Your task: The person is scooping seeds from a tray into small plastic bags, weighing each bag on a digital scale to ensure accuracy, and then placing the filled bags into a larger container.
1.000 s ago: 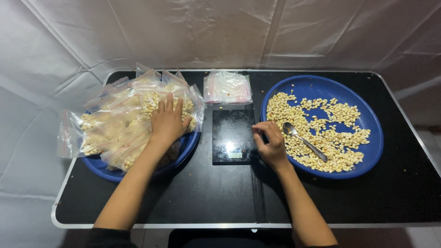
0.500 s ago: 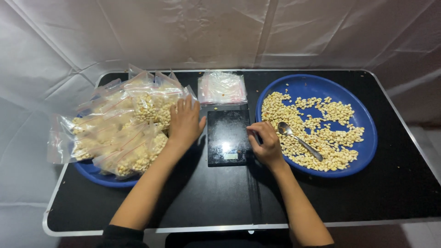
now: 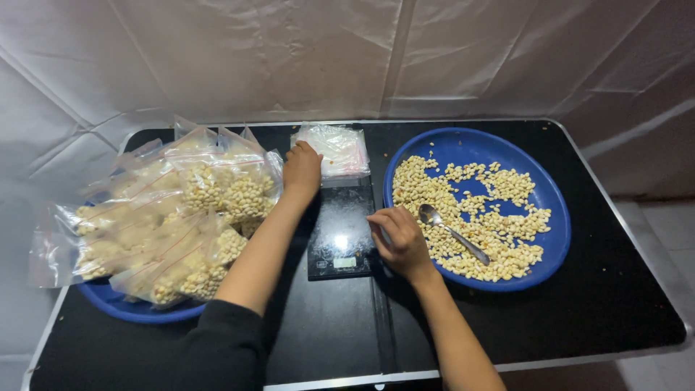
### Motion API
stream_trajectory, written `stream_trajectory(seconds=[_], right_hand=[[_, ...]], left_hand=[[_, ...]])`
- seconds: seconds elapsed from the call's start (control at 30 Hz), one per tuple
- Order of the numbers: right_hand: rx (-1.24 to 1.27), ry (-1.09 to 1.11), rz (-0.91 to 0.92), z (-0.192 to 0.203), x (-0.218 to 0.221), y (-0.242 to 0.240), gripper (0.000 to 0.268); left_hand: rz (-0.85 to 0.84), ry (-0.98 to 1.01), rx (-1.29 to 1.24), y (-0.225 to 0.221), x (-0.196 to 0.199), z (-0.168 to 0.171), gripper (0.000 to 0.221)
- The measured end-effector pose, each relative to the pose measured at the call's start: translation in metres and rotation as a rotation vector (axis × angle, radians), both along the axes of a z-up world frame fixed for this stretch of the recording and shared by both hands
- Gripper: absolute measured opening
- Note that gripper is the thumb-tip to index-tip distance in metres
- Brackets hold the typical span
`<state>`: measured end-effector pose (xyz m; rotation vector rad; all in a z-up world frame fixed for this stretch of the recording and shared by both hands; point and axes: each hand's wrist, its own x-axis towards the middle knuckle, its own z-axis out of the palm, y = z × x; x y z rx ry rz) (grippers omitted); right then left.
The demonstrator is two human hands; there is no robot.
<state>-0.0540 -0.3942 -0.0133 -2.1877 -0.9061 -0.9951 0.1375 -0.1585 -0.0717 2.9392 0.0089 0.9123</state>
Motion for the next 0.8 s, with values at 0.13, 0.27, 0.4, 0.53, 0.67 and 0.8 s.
stream_trajectory(seconds=[0.13,0.27,0.4,0.53,0.67,0.8], right_hand=[[0.001,0.0,-0.008,-0.003,0.002,-0.003,0.02],[0.013,0.024,-0.025,-0.001,0.001,-0.004,0.021],[0.004,0.041,-0.024,-0.007,0.002,-0.004,0.022],[0.014,0.053,-0.021,-0.004,0.001,-0.001,0.021],[0.069,0.076,-0.001,-0.001,0.0,0.002,0.021],[0.184,0.164,0.021,0.02,-0.002,0.006,0.017]], left_hand=[[0.155,-0.16,0.076,-0.013,-0.007,0.007,0.019],[0.078,-0.168,-0.017,-0.014,-0.018,0.025,0.005],[-0.051,0.092,-0.544,-0.004,-0.011,0.028,0.013],[-0.065,0.087,-0.811,0.004,0.002,0.03,0.019],[-0.152,0.143,-1.348,-0.001,-0.029,0.083,0.019],[-0.307,0.129,-1.602,-0.001,-0.073,0.133,0.027]])
